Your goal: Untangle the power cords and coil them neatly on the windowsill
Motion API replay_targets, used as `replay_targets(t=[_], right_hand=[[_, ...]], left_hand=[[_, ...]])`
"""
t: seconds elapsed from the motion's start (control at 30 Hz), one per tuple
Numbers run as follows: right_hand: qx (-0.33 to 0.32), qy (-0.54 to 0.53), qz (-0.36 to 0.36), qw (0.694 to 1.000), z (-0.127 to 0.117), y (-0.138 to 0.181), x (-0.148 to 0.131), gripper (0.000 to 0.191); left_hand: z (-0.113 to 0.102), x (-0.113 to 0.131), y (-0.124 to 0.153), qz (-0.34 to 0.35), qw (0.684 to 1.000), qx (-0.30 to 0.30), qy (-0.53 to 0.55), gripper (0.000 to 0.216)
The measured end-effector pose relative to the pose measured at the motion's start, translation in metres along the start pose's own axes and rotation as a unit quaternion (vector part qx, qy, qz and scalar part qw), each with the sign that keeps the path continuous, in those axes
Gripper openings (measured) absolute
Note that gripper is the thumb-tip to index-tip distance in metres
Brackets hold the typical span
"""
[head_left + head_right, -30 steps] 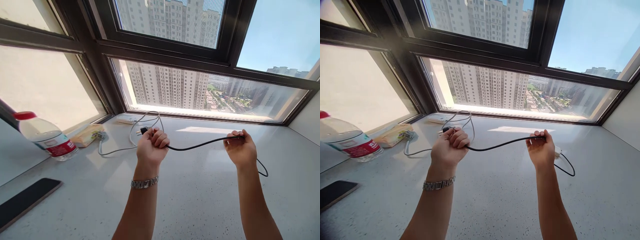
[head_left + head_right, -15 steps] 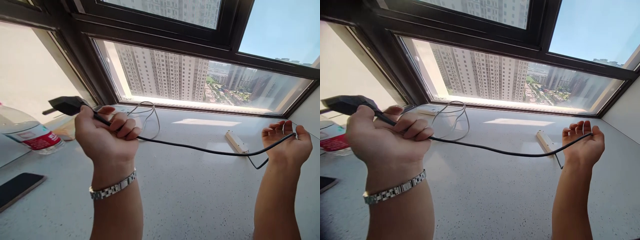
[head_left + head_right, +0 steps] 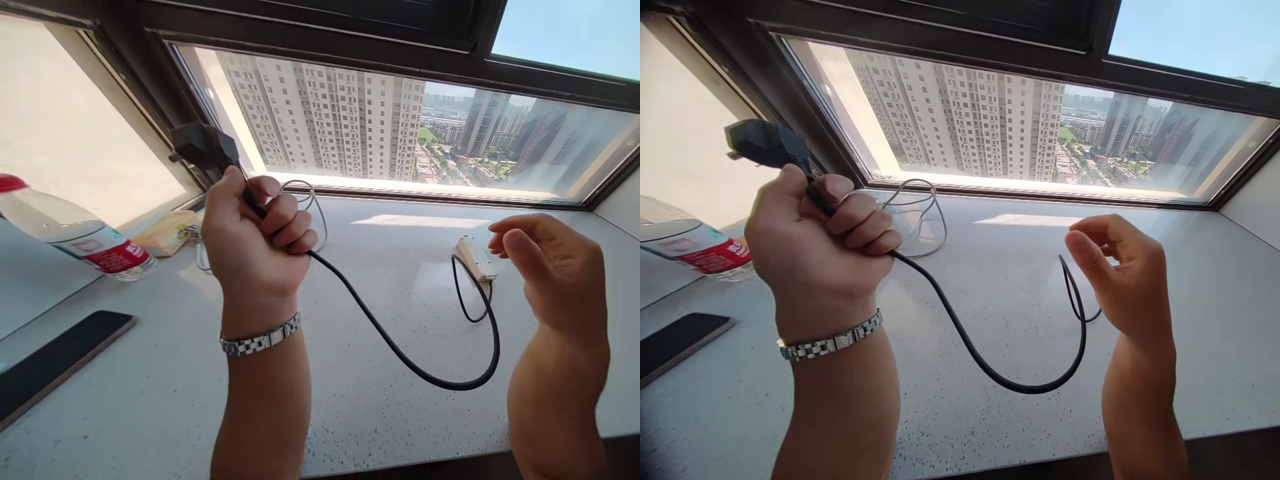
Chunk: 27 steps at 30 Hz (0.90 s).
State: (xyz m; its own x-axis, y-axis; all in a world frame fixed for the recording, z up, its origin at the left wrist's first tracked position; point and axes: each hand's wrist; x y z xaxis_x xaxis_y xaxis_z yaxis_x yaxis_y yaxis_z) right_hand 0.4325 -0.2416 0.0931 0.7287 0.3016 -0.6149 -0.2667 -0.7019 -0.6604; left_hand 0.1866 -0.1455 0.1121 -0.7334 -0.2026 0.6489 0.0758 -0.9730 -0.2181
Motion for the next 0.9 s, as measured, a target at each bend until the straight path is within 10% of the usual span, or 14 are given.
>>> replay_targets(t=[0.13, 0.3, 0.37, 0.53, 0.63, 0.9], right_hand=[[-0.323, -0.133, -0.028, 0.937, 0.049, 0.008, -0.005, 0.062], [-0.697, -0.218, 0.05, 0.682, 0.101, 0.041, 0.02, 0.042], [-0.739, -0.147, 0.082, 0.652, 0.107, 0.056, 0.037, 0.03], [-0.59, 0.172, 0.083, 0.784, 0.09, 0.071, 0.083, 0.031], [-0.486, 0.322, 0.088, 0.807, 0.064, 0.075, 0.117, 0.037], [-0.222, 0.299, 0.108, 0.922, 0.01, 0.13, 0.172, 0.044]], left_hand=[[0.006, -0.015, 0.007, 0.007, 0.999, -0.023, 0.028, 0.049], [-0.024, -0.036, -0.003, 0.13, 0.991, -0.018, 0.013, 0.048], [-0.052, -0.05, -0.011, 0.177, 0.983, 0.005, -0.047, 0.049], [-0.125, -0.091, -0.011, 0.233, 0.917, 0.046, -0.321, 0.051], [-0.144, -0.102, -0.002, 0.236, 0.846, 0.018, -0.478, 0.043], [-0.147, -0.101, 0.005, 0.212, 0.813, -0.008, -0.543, 0.031]])
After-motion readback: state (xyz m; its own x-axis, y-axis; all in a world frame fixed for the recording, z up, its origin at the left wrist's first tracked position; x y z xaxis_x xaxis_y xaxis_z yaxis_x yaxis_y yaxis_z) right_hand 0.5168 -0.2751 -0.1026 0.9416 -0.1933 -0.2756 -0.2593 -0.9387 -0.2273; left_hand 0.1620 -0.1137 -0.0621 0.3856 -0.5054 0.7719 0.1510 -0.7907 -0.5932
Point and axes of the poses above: each hand's wrist, its own y-axis away from the middle knuckle, its own z-axis out of the palm, x = y × z, and after that the axes turned 9 degrees about y, right-handed
